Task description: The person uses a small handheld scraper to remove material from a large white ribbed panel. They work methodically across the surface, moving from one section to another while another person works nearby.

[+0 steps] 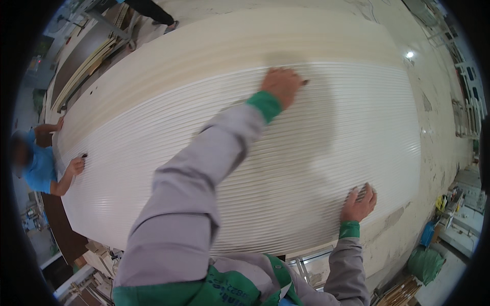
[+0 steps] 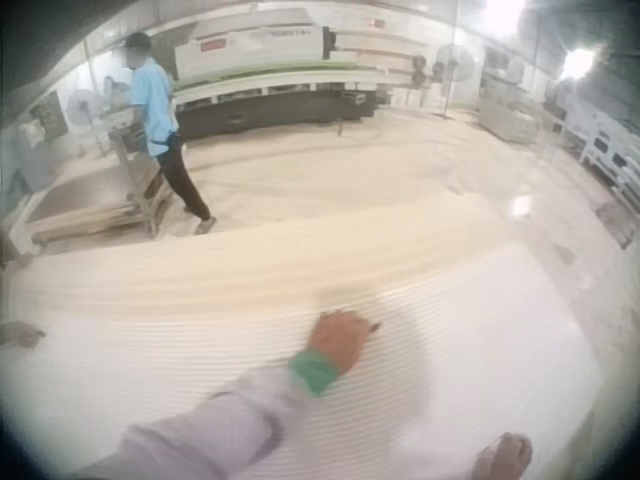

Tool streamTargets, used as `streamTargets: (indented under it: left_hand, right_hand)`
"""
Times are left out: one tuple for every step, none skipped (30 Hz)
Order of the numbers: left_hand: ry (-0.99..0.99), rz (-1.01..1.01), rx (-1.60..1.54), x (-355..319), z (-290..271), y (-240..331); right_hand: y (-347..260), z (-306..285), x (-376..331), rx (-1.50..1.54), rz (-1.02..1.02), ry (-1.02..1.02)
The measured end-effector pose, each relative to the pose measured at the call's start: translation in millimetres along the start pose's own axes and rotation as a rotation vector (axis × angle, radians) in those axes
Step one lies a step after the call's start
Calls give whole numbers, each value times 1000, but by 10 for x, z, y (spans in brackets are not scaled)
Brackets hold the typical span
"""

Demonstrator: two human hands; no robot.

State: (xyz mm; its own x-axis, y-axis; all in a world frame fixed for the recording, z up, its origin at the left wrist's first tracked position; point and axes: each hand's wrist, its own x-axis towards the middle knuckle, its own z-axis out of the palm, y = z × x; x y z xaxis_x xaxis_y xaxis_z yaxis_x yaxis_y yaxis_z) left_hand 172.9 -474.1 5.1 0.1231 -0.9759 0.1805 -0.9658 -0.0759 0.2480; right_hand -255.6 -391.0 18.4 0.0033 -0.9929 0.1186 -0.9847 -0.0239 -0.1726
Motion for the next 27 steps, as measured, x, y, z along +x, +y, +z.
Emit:
streamTargets:
  left_hand:
    - [40,-3,24,-388,-118,-343]
    - [212,20,-127,-844,-266,-710]
    - [264,68,-41,-1220,-413,-1036]
    - [249,49,-30,-1636,-609,-1360]
    - [248,15,61,-2024,-815,-1654]
    - [180,-72,135,-2401,-1027,-1910]
    - [136,-129,205,-2729,-1248,-2159]
    - [116,-181,236,-3031,-1438,-2367]
    - [105,-235,263,-3292,-1613,-2552]
    - [65,-277,298,-3498,-1766,-2716]
    - [31,-317,322,-3673,-1901,-2845]
    - [-21,-394,341,-3785,-1970,-2934]
    - [-5,-353,322,-3848,-1994,-2993]
    - [-6,-350,298,-3876,-2006,-3038]
    - [-19,-377,271,-3870,-1990,-3047]
    - [22,-321,253,-3821,-1955,-3044]
    - [51,-293,232,-3726,-1885,-3016]
    - [88,-266,209,-3600,-1812,-2974]
    - [94,-243,186,-3459,-1752,-2916]
    - [108,-219,158,-3285,-1678,-2833]
    - [114,-199,126,-3097,-1589,-2723]
    - [103,-157,116,-2899,-1496,-2596]
    - [88,-116,106,-2666,-1394,-2459]
    - [114,-71,48,-2406,-1272,-2290]
    - [141,-26,-11,-2128,-1137,-2098]
    - [137,-17,-25,-1824,-987,-1877]
    - [135,-7,-44,-1524,-831,-1624]
  right_hand:
    - [-7,-2,-2,22,-32,10]
    - [-10,-10,-5,35,-56,12]
    - [-12,-15,-6,54,-57,27]
    - [-24,-18,-9,44,-74,19]
    - [-26,-20,-18,40,-71,23]
    - [-37,-14,-9,41,-57,35]
    - [-50,-10,-6,38,-54,30]
    - [-54,-5,-9,39,-39,28]
    - [-69,5,-6,50,-16,31]
    - [-78,9,-2,31,-39,26]
    - [-79,1,-4,16,-49,24]
    - [-83,-4,-3,4,-36,25]
    - [-81,-6,-5,0,-61,18]
    - [-84,-14,-6,0,-63,14]
    - [-76,-14,-6,6,-48,16]
    - [-75,-18,-11,2,-64,9]
    - [-65,-17,-14,6,-60,9]
    - [-61,-9,-15,18,-57,22]
    - [-57,5,-16,10,-56,13]
    - [-46,17,-13,9,-54,17]
    - [-37,27,-11,13,-40,26]
    - [-23,33,-10,1,-65,20]
    - [-15,43,-8,-1,-78,25]
    - [-6,51,-4,7,-65,32]
    - [4,55,3,24,-78,23]
    - [13,53,2,47,-66,16]
    - [24,48,-4,71,-51,20]
